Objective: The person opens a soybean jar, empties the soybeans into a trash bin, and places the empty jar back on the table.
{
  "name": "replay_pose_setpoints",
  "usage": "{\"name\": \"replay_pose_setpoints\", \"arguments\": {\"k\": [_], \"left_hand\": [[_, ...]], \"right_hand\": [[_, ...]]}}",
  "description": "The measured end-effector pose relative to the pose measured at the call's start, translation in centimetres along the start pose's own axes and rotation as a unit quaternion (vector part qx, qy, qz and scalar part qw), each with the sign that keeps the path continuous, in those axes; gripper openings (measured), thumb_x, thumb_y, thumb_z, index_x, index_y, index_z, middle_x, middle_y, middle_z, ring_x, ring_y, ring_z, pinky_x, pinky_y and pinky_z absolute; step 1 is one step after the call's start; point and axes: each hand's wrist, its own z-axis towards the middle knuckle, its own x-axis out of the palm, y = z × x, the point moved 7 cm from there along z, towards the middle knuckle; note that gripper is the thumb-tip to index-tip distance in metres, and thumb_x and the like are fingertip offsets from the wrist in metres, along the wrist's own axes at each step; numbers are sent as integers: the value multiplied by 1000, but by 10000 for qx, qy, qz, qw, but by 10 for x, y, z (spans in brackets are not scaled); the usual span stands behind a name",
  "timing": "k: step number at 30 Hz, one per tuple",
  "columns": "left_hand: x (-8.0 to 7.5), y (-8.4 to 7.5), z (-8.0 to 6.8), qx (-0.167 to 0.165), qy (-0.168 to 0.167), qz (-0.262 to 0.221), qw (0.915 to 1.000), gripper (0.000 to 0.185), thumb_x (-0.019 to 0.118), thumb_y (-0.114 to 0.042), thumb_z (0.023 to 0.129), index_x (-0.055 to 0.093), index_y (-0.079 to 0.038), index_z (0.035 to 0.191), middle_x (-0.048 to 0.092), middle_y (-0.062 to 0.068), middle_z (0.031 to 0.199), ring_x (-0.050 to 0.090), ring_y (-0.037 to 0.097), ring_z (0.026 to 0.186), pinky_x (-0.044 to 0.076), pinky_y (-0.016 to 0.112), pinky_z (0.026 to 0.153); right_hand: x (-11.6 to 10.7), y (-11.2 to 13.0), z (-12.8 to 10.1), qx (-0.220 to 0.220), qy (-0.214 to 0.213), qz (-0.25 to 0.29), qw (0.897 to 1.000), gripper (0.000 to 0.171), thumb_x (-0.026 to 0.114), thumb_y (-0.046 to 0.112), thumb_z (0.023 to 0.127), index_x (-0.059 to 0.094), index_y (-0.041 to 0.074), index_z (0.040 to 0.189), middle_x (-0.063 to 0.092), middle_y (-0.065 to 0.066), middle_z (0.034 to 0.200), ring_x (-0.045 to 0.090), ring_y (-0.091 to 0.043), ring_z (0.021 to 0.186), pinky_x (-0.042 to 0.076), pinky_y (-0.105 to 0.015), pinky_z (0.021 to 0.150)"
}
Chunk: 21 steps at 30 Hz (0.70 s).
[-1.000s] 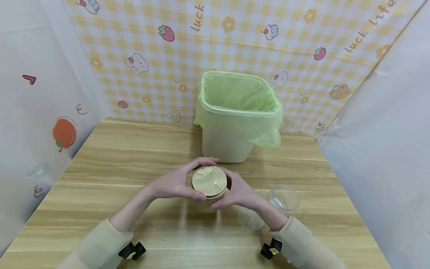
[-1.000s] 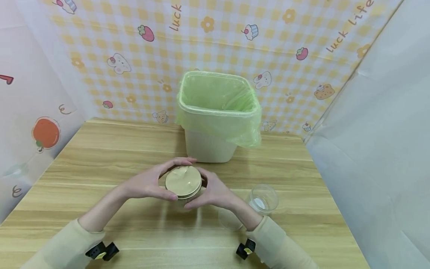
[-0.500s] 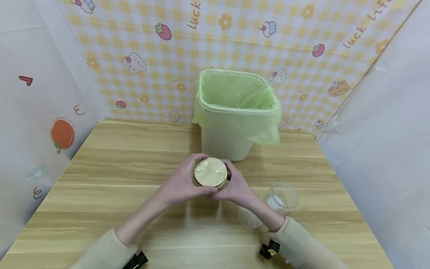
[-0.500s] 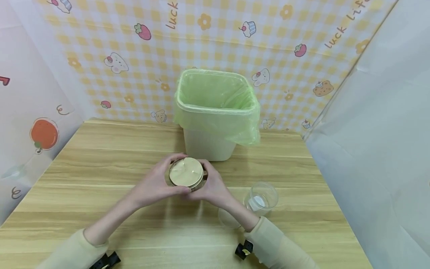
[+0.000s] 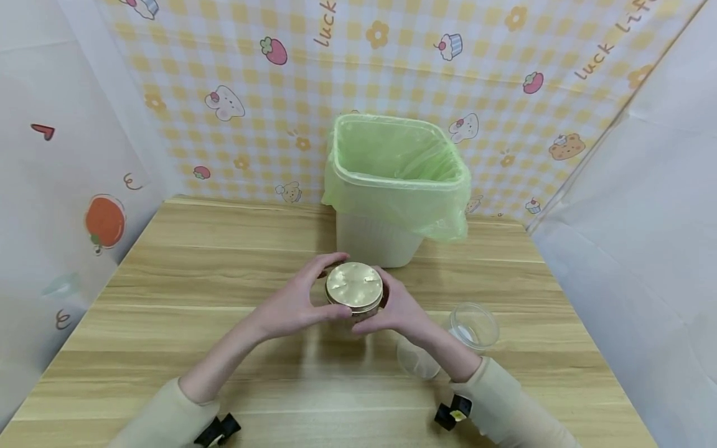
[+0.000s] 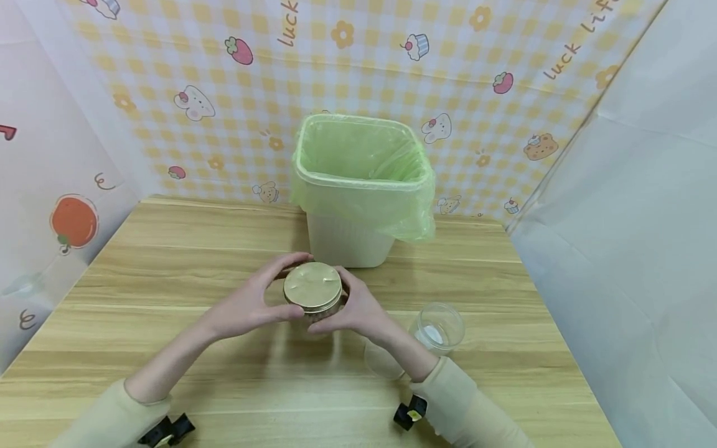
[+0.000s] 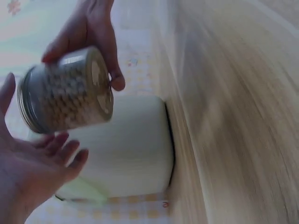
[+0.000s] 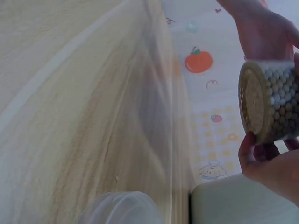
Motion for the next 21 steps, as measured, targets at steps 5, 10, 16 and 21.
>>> {"name": "replay_pose_setpoints", "arguments": {"k": [5,10,16,21], "left_hand": [[-2,1,3,501,873,-736,9922,83,77,-34,91,34,-23,160,38,2,165,37,29,151,30,64,120],[0,1,9,751,1737,-1211,9744,84,78,-28,90,33,-22,161,37,-2,166,34,24,153,27,60,122],[4,-2,12,731,2206,-858,9688,93,85,-34,83,34,-29,160,39,-8,163,40,21,149,34,56,119],[8,-4,13,704,2199,-527,9715,92,88,-31,79,38,-30,157,36,-5,166,33,23,154,32,57,119]], "right_hand": [[2,0,0,164,537,160,9983,93,94,7,63,51,12,145,60,-9,139,57,-19,126,47,-34,109],[6,2,-2,40,1055,-59,9944,91,94,9,62,53,9,144,62,-11,138,58,-18,125,45,-36,111],[10,5,-3,-125,1449,-177,9892,87,96,14,64,55,4,140,64,-11,133,61,-14,120,48,-30,108],[9,6,-4,-174,1313,-547,9897,88,94,6,64,54,7,142,63,-11,136,59,-13,121,48,-27,107]]}}
